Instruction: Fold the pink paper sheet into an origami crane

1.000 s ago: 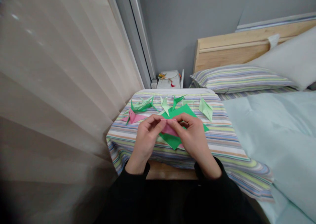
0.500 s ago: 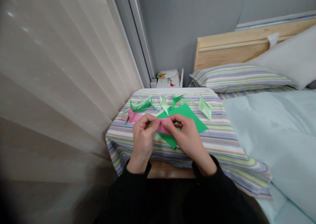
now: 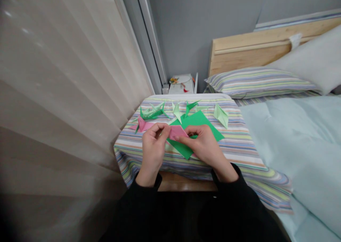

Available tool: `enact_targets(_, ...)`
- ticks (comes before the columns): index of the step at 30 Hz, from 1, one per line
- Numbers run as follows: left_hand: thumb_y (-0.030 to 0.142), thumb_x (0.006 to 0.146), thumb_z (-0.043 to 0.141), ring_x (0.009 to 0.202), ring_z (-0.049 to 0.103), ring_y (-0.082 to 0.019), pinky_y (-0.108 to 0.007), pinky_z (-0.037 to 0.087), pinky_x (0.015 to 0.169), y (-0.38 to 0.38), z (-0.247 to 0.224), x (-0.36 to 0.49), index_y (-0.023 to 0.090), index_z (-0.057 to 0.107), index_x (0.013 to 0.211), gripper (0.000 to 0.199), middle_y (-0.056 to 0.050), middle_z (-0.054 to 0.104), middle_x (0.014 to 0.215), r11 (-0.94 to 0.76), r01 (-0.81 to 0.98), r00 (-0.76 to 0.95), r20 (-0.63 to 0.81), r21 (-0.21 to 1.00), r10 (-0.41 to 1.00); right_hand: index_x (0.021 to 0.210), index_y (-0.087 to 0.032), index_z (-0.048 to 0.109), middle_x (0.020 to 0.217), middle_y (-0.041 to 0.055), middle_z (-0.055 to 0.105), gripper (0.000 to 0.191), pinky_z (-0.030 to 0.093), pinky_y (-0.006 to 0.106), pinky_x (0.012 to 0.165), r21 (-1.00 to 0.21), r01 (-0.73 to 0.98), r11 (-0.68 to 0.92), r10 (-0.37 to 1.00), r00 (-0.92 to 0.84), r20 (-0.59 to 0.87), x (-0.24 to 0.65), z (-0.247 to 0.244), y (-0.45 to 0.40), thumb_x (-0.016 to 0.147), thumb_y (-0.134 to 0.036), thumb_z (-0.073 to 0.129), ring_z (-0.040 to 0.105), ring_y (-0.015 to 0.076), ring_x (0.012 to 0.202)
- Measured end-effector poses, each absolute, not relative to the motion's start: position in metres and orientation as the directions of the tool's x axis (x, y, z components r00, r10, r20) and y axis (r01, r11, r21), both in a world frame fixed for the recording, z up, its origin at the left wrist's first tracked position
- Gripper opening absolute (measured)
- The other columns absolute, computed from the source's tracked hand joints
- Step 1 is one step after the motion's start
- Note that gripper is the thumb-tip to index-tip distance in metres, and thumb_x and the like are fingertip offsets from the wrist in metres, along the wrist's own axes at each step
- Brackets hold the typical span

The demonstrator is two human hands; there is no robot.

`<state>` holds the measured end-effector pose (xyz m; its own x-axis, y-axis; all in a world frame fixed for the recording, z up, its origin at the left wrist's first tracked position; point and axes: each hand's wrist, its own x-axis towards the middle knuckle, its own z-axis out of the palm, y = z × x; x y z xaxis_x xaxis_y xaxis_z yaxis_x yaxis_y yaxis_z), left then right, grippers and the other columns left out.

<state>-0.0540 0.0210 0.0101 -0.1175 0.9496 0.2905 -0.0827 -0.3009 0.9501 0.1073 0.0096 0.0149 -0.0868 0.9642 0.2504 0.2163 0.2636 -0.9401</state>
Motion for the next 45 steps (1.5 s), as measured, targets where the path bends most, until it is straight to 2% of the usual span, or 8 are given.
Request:
enact_targets(7, 0.033, 0.09, 0.073, 0.07, 0.058, -0.016, -0.026, 0.044, 0.066, 0.016, 0.014, -0.052, 0.017, 0.073, 0.079, 0.02, -0.002, 0.068, 0.073, -0.314, 0.02, 0.071, 0.312, 0.949, 0.947, 0.081, -0.021, 0.079, 0.076, 0.0009, 0.074, 0.017, 0.047, 0.03, 0.068, -0.941, 0.138, 0.309, 0.951, -0.058, 0.304, 0.107, 0.015, 0.011, 0.081, -0.038, 0.079, 0.062, 0.0178, 0.071)
enact_targets(12, 0.03, 0.097, 0.063, 0.077, 0.058, -0.019, -0.028, 0.043, 0.069, 0.016, 0.01, -0.053, 0.019, 0.071, 0.083, 0.02, -0.003, 0.065, 0.077, -0.392, 0.206, 0.097, 0.38, 0.897, 0.92, 0.08, -0.02, 0.074, 0.074, 0.0006, 0.07, 0.015, 0.043, 0.029, 0.06, -0.927, 0.135, 0.351, 0.936, -0.034, 0.349, 0.105, 0.015, 0.011, 0.086, -0.034, 0.074, 0.058, 0.0151, 0.064)
enact_targets(16, 0.034, 0.099, 0.061, 0.067, 0.052, -0.017, -0.029, 0.037, 0.063, 0.017, 0.007, -0.053, 0.019, 0.068, 0.08, 0.025, -0.001, 0.061, 0.072, -0.412, 0.283, 0.125, 0.392, 0.866, 0.911, 0.08, -0.02, 0.073, 0.07, -0.0002, 0.067, 0.014, 0.043, 0.029, 0.062, -0.899, 0.181, 0.398, 0.915, -0.004, 0.404, 0.106, 0.014, 0.011, 0.086, -0.033, 0.074, 0.057, 0.0152, 0.065)
enact_targets(19, 0.036, 0.098, 0.064, 0.062, 0.048, -0.014, -0.028, 0.035, 0.061, 0.019, 0.007, -0.053, 0.018, 0.064, 0.075, 0.029, 0.002, 0.057, 0.066, -0.389, 0.259, 0.111, 0.373, 0.884, 0.921, 0.08, -0.02, 0.073, 0.069, -0.0009, 0.066, 0.014, 0.041, 0.029, 0.059, -0.916, 0.141, 0.376, 0.922, 0.049, 0.385, 0.106, 0.013, 0.012, 0.085, -0.033, 0.074, 0.053, 0.0138, 0.061)
enact_targets(25, 0.023, 0.094, 0.065, 0.071, 0.056, -0.015, -0.027, 0.042, 0.069, 0.021, 0.008, -0.057, 0.018, 0.067, 0.079, 0.016, 0.001, 0.064, 0.073, -0.404, 0.192, 0.149, 0.38, 0.894, 0.913, 0.076, -0.019, 0.073, 0.07, 0.0002, 0.068, 0.015, 0.042, 0.027, 0.056, -0.932, 0.12, 0.343, 0.931, 0.091, 0.354, 0.104, 0.014, 0.013, 0.081, -0.033, 0.076, 0.055, 0.0138, 0.062)
enact_targets(28, 0.026, 0.091, 0.07, 0.064, 0.05, -0.013, -0.027, 0.039, 0.064, 0.02, 0.009, -0.058, 0.018, 0.064, 0.072, 0.022, 0.003, 0.059, 0.066, -0.42, 0.184, 0.128, 0.402, 0.889, 0.907, 0.076, -0.019, 0.075, 0.069, -0.0003, 0.068, 0.014, 0.043, 0.026, 0.056, -0.934, 0.074, 0.35, 0.935, 0.035, 0.353, 0.103, 0.015, 0.011, 0.081, -0.032, 0.078, 0.057, 0.0136, 0.062)
enact_targets(34, 0.03, 0.089, 0.076, 0.064, 0.052, -0.013, -0.027, 0.04, 0.063, 0.017, 0.01, -0.057, 0.017, 0.068, 0.073, 0.022, 0.002, 0.063, 0.067, -0.41, 0.149, 0.1, 0.399, 0.9, 0.911, 0.07, -0.021, 0.075, 0.067, -0.0008, 0.07, 0.019, 0.044, 0.025, 0.055, -0.944, 0.005, 0.33, 0.929, 0.175, 0.326, 0.107, 0.012, 0.012, 0.072, -0.034, 0.088, 0.057, 0.0126, 0.06)
enact_targets(45, 0.027, 0.088, 0.073, 0.066, 0.054, -0.013, -0.027, 0.042, 0.064, 0.019, 0.014, -0.058, 0.017, 0.068, 0.074, 0.018, 0.001, 0.063, 0.068, -0.364, 0.083, 0.117, 0.353, 0.928, 0.928, 0.071, -0.02, 0.078, 0.066, 0.0, 0.07, 0.02, 0.044, 0.027, 0.06, -0.916, 0.127, 0.38, 0.895, 0.199, 0.398, 0.115, 0.009, 0.019, 0.085, -0.034, 0.076, 0.056, 0.0136, 0.063)
